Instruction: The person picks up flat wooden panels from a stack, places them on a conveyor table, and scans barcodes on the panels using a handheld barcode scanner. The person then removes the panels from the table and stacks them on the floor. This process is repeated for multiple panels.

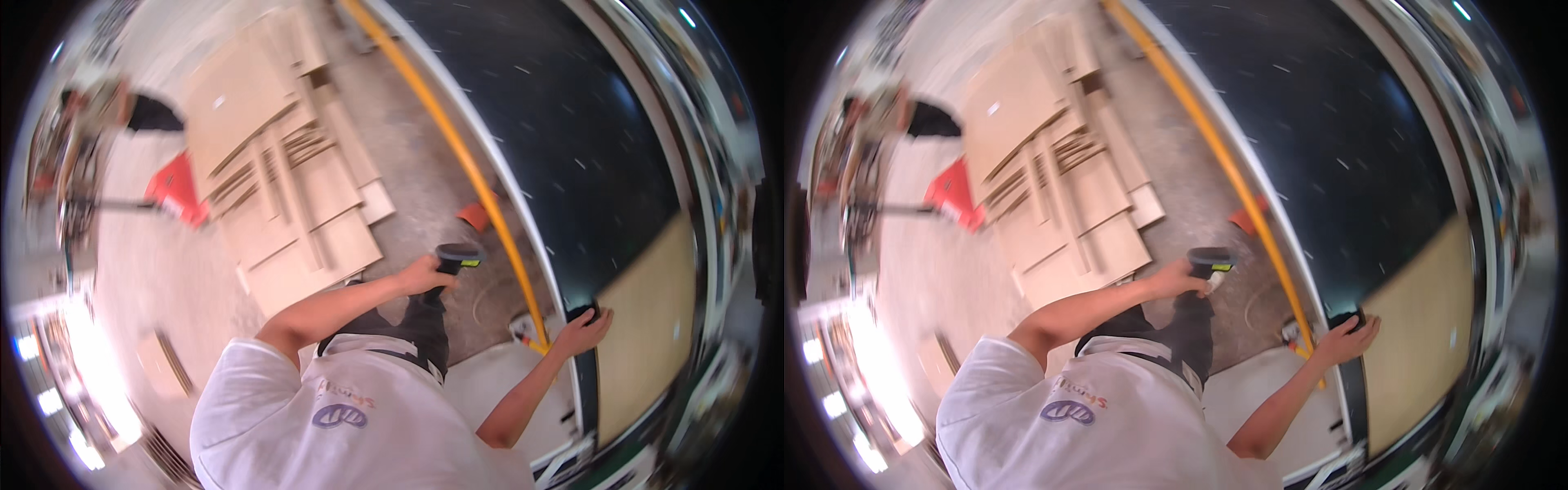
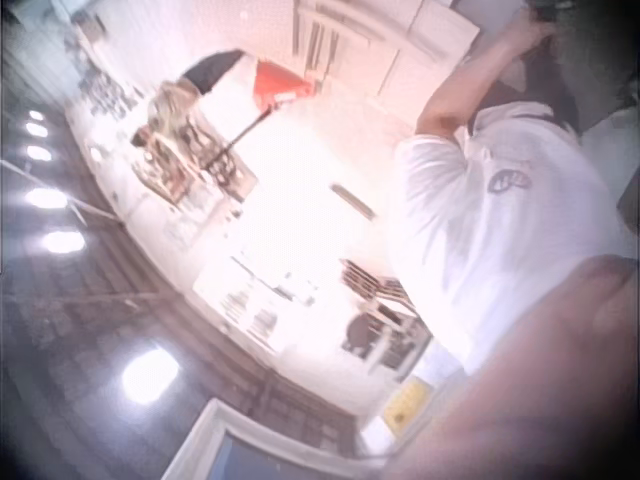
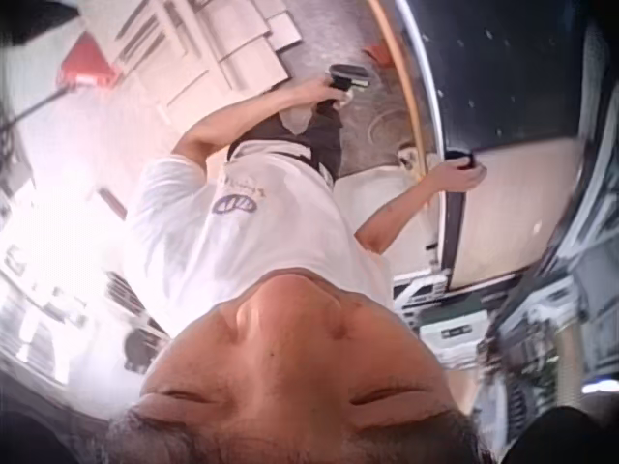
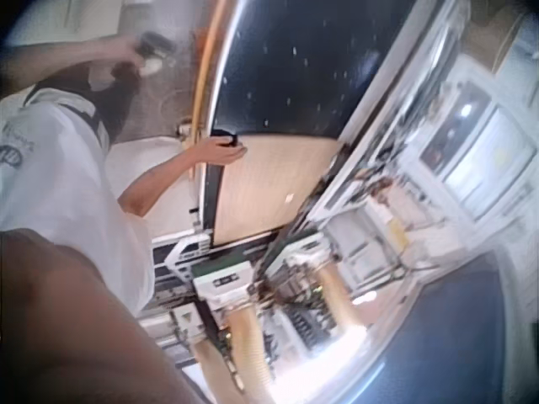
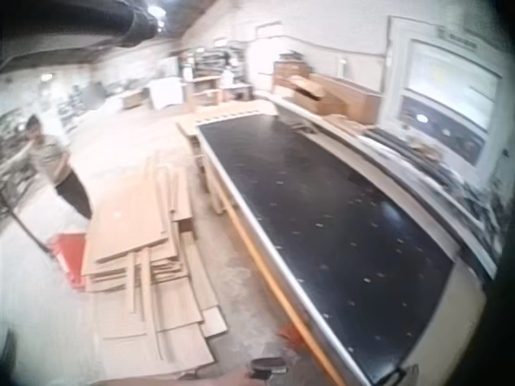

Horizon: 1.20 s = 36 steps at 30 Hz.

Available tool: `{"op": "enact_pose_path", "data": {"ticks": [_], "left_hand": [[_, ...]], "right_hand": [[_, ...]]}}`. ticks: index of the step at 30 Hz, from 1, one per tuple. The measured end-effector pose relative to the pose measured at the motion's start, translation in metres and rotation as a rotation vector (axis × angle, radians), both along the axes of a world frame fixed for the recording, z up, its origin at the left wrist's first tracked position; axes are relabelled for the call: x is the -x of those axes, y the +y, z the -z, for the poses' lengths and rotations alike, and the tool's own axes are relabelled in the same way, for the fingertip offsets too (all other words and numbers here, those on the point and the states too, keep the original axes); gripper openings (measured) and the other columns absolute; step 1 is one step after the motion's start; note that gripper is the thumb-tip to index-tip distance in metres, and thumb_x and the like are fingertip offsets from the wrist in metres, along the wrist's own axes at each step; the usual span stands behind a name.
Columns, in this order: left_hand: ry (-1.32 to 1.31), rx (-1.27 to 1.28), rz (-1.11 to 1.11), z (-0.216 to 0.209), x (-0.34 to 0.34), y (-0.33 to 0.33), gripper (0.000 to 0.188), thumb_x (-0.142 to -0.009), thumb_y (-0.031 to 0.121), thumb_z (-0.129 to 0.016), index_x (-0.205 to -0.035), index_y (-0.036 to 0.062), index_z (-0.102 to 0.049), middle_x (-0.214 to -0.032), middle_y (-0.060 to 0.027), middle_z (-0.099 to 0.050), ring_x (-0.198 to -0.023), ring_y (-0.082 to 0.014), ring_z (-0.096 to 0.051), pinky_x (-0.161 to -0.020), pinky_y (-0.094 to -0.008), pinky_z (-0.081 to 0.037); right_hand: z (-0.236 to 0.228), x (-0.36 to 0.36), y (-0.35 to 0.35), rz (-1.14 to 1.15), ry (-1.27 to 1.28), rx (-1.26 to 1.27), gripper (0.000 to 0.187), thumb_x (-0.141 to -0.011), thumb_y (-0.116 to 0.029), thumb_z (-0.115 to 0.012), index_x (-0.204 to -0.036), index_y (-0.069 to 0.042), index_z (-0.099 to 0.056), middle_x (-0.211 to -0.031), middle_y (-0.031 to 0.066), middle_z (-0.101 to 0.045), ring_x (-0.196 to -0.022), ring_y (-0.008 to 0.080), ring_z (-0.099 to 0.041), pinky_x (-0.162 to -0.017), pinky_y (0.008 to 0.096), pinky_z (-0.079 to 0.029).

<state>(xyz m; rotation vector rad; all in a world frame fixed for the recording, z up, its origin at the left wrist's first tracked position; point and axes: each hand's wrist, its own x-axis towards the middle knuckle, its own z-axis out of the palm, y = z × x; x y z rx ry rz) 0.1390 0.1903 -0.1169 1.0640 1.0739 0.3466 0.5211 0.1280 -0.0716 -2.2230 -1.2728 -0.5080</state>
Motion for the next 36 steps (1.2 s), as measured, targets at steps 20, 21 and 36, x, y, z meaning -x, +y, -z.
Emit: {"op": "enact_pose_path", "data": {"ticks": [20, 21, 36], "left_hand": [[0.258, 0.163, -1.22, 0.097, 0.431, -0.17, 0.028, -0.074, 0.021, -0.072, -0.076, -0.005, -0.064, -0.064, -0.009, -0.064, -0.06, -0.0153, -0.063, -0.058, -0.0314, -0.05], [0.225, 0.18, -1.274, 0.102, 0.432, -0.178, 0.025, -0.075, 0.02, -0.071, -0.076, -0.0044, -0.065, -0.064, -0.0082, -0.064, -0.061, -0.0144, -0.063, -0.059, -0.0305, -0.049], [0.307, 0.964, -1.743, 0.147, 0.245, -0.18, 0.022, -0.076, 0.02, -0.07, -0.075, -0.0001, -0.062, -0.059, -0.008, -0.062, -0.044, -0.0159, -0.054, -0.038, -0.03, -0.038]], "right_hand": [[0.059, 0.522, 0.165, -1.098, 0.233, 0.984, 0.037, -0.085, -0.024, -0.063, -0.112, 0.002, -0.061, -0.111, 0.0227, -0.063, -0.105, 0.0376, -0.06, -0.09, 0.0414, -0.047], [0.076, 0.538, 0.182, -1.149, 0.235, 0.988, 0.035, -0.086, -0.023, -0.063, -0.111, 0.002, -0.06, -0.11, 0.0226, -0.063, -0.104, 0.0372, -0.061, -0.089, 0.0409, -0.048], [0.341, 0.842, 0.489, -0.684, 1.284, 1.203, 0.056, -0.096, -0.046, -0.051, -0.117, 0.006, -0.054, -0.101, 0.0179, -0.066, -0.085, 0.0255, -0.067, -0.067, 0.0363, -0.055]]}}
